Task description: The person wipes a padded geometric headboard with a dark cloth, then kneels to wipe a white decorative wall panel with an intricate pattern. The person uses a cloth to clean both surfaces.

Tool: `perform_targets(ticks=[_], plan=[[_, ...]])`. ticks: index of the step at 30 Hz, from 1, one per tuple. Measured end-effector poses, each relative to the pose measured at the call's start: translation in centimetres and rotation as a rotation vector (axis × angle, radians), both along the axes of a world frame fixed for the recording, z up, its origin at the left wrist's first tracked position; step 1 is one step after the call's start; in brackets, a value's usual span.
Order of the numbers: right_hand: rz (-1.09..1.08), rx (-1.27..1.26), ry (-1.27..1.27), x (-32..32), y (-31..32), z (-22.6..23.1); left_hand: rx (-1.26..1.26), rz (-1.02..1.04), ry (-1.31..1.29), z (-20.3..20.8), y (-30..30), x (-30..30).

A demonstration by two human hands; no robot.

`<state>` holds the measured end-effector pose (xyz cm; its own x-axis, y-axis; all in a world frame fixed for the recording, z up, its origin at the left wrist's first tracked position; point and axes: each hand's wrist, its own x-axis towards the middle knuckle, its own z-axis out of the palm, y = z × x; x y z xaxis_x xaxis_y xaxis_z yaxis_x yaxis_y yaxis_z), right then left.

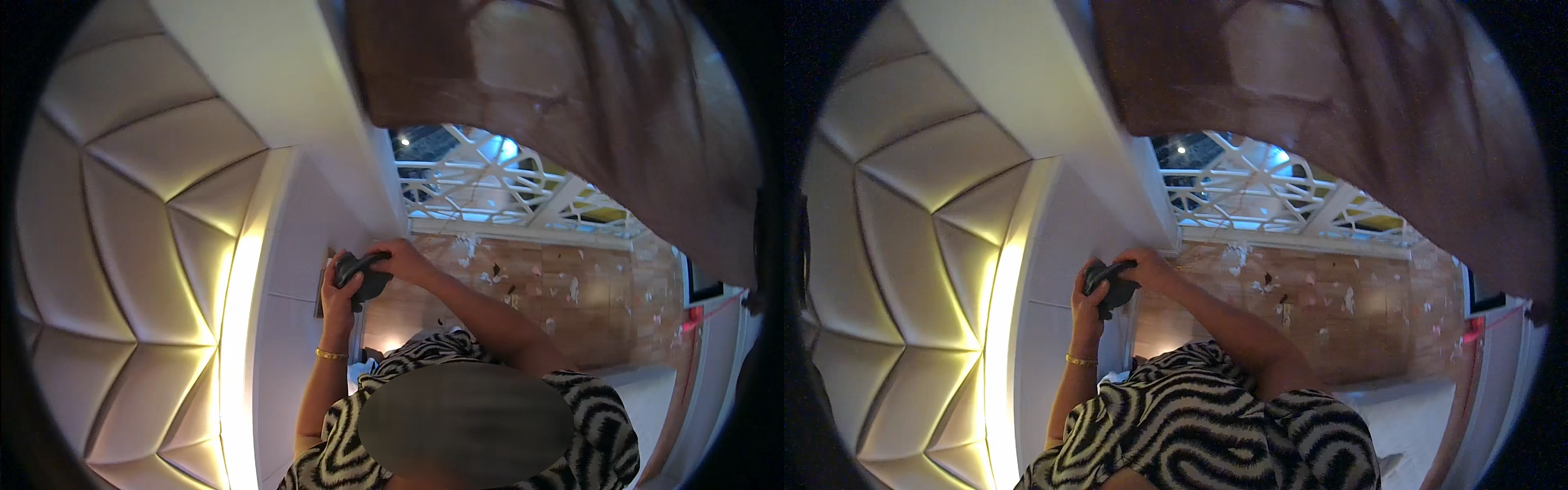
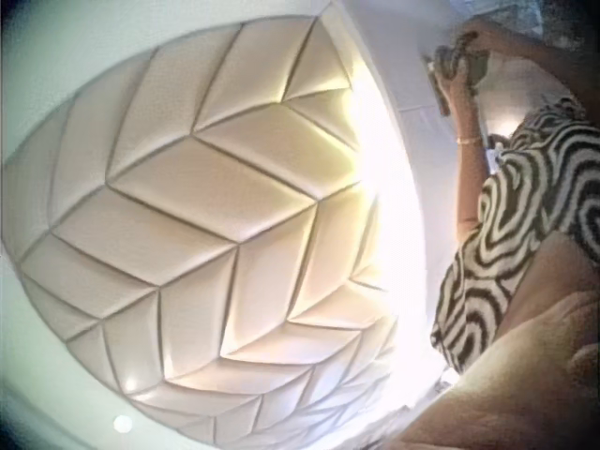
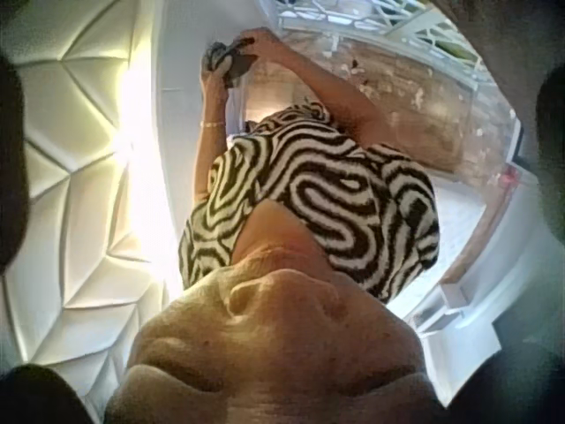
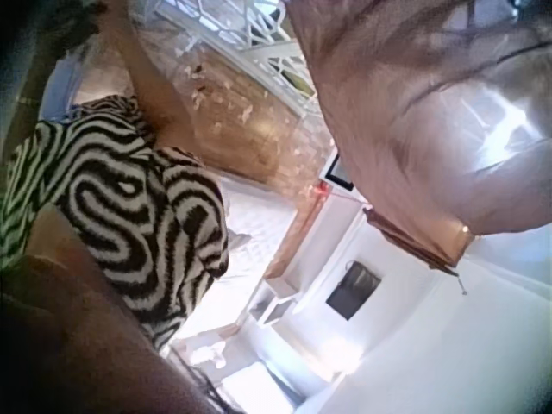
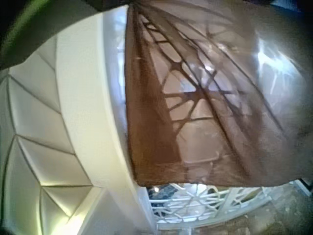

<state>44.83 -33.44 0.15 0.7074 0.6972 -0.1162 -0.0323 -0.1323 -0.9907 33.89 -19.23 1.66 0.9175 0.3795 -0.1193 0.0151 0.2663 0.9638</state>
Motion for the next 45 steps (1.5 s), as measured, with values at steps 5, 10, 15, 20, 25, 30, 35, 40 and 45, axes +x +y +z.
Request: perform_targets(ticks=[5, 10, 15, 20, 25, 30, 35, 40, 45], plan=[[-0.394, 0.089, -0.075, 0.6, -7.1, -3.8, -0.030, -0.297, 0.166, -0.6, -5.2, 3.2], [-0.669, 0.005, -0.191, 1.2, -13.3, -4.7, -0.087, -0.485, 0.348, -3.9, -9.0, 5.8], [-0.845, 0.061, -0.035, -0.5, -17.3, -4.2, 0.024, -0.665, 0.340, -6.3, -12.8, 7.8], [-0.787, -0.136, -0.289, -4.4, -17.9, -3.2, 0.320, -0.778, 0.383, -7.3, -15.8, 11.2], [-1.056, -0.302, -0.109, -6.6, -20.4, -7.2, 0.620, -1.008, -0.054, -8.1, -20.8, 12.6], [-1.430, -0.161, 0.189, -8.8, -25.6, -8.1, 0.442, -1.304, 0.106, -11.9, -22.8, 13.6], [-1.436, 0.170, 0.325, -8.7, -28.1, -7.1, 0.532, -1.324, 0.200, -11.9, -25.7, 13.5], [-1.106, -0.134, 0.351, -6.0, -29.4, -10.5, 0.484, -1.180, 0.196, -12.2, -28.9, 15.4], [-1.046, 0.102, 0.622, -2.0, -33.5, -15.0, 0.720, -1.188, 0.143, -15.5, -30.0, 18.8]])
